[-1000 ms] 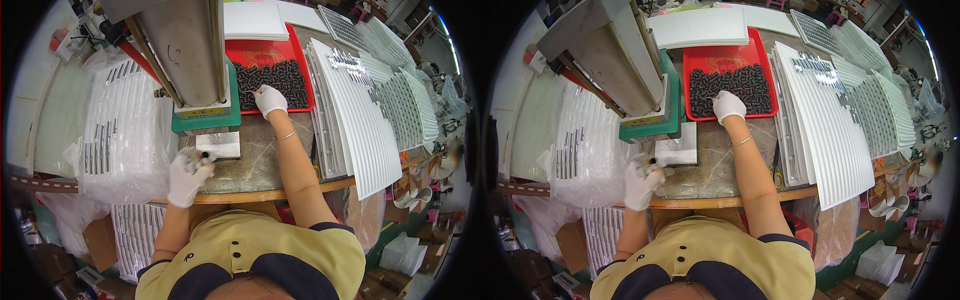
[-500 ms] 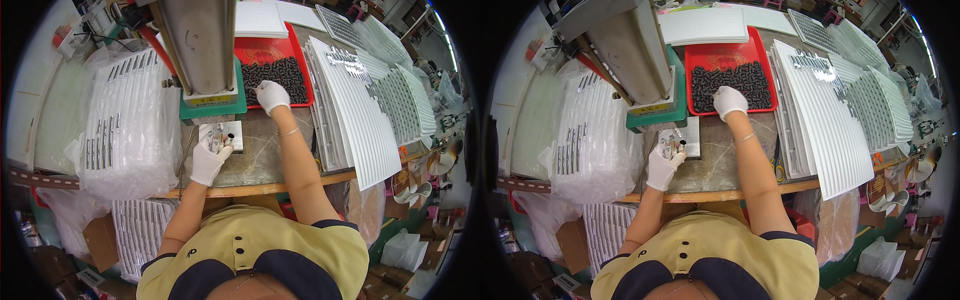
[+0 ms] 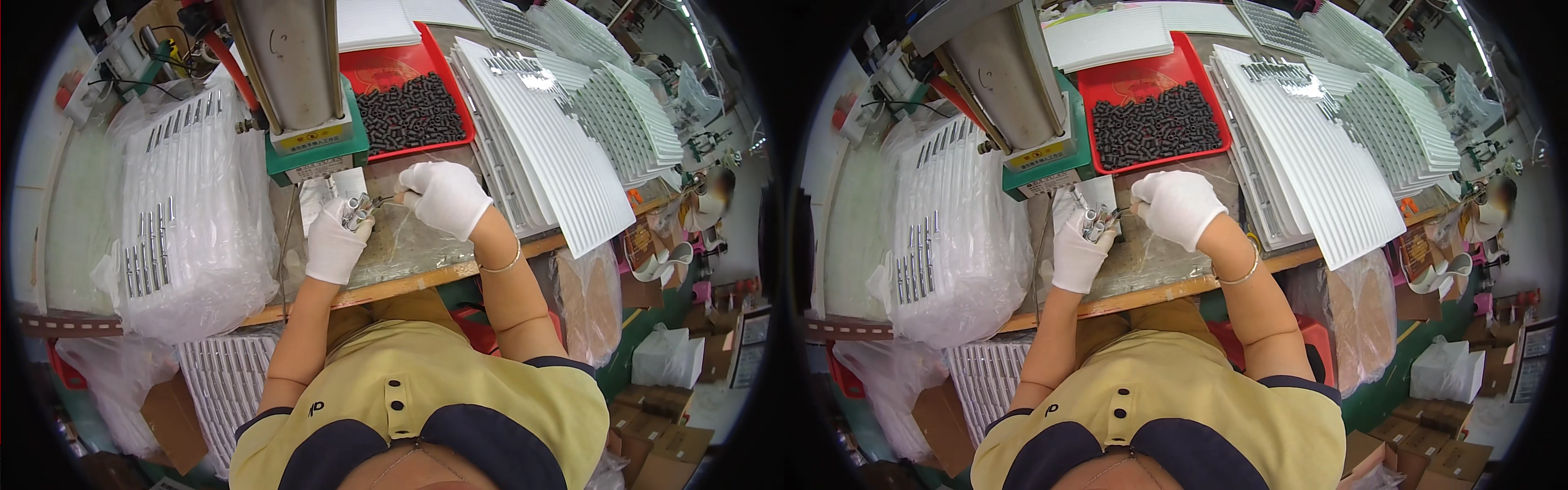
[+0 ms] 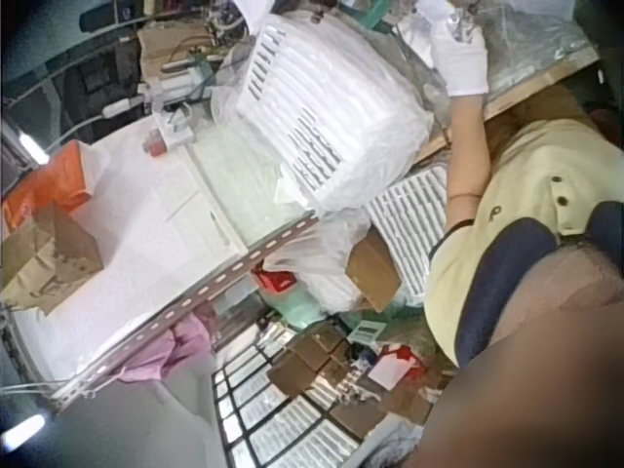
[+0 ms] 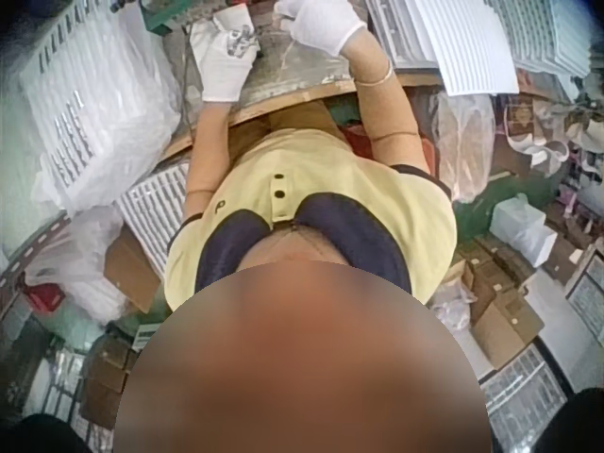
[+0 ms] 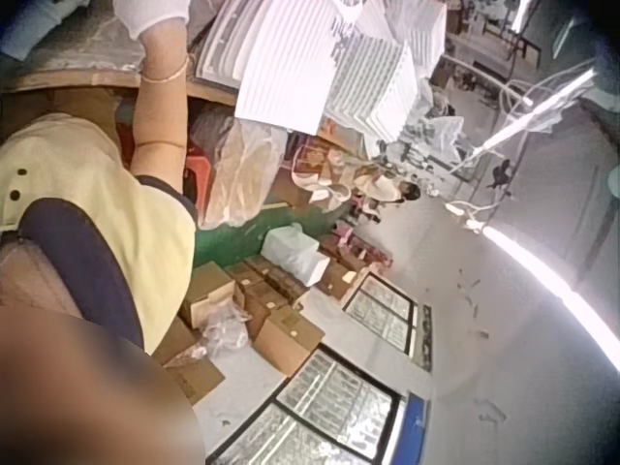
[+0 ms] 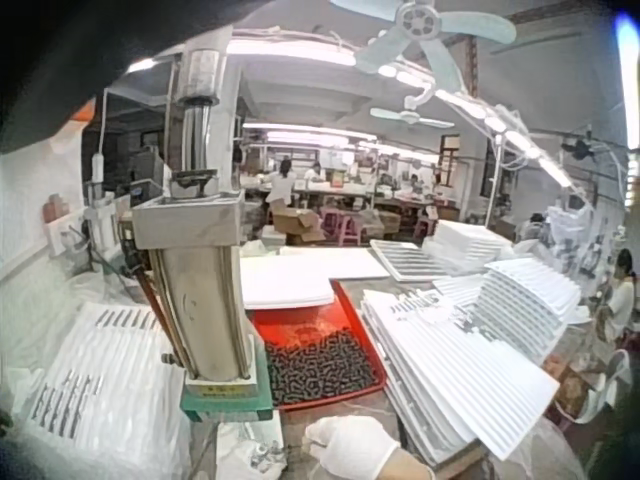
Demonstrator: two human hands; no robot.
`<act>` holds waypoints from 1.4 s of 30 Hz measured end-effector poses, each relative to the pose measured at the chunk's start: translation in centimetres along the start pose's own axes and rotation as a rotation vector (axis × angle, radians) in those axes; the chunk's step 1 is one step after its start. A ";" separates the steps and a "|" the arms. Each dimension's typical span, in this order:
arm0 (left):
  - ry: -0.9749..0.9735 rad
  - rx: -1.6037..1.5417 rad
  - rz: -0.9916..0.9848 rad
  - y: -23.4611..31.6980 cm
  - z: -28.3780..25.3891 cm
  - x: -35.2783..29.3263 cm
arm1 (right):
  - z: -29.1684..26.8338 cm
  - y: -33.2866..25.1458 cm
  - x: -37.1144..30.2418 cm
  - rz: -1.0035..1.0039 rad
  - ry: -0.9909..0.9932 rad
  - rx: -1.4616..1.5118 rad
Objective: Assembling small metal rods and plastic caps using a pneumatic press machine.
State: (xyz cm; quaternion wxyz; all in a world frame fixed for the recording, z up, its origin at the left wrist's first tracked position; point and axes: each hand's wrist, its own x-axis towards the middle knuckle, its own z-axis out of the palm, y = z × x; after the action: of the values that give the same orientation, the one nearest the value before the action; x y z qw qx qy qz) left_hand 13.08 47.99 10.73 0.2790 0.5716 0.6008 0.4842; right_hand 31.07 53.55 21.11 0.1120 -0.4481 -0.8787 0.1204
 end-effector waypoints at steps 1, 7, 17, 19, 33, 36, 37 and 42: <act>0.006 0.099 0.033 0.1 0.1 0.0 | -0.3 -0.2 0.1 0.010 -0.033 -0.015; 0.045 -0.094 0.056 -0.4 0.9 0.1 | -0.3 0.5 0.3 -0.001 -0.060 0.015; 0.068 -0.095 -0.093 -1.2 0.8 0.2 | -2.2 8.8 4.5 0.254 0.214 0.180; 0.024 -0.121 -0.157 0.0 0.6 0.0 | -3.2 14.3 8.3 0.621 0.419 0.249; 0.020 -0.308 -0.259 -0.5 -0.6 0.6 | -6.4 29.0 16.0 0.799 0.259 -0.149; 0.062 -0.300 -0.315 -0.1 -1.3 0.6 | -5.3 15.8 11.2 0.416 0.471 0.570; 0.066 -0.302 -0.323 0.1 -1.3 0.6 | -4.8 11.1 8.7 0.284 0.435 0.655; 0.003 -0.219 -0.179 0.1 -1.0 0.7 | 5.0 0.8 2.3 0.135 0.206 1.236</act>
State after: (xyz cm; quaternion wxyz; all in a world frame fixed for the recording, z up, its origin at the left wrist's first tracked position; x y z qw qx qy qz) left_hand 12.07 48.40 11.39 0.3810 0.4812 0.5934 0.5207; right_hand 28.77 55.34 16.35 0.4266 -0.3644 -0.6014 0.5688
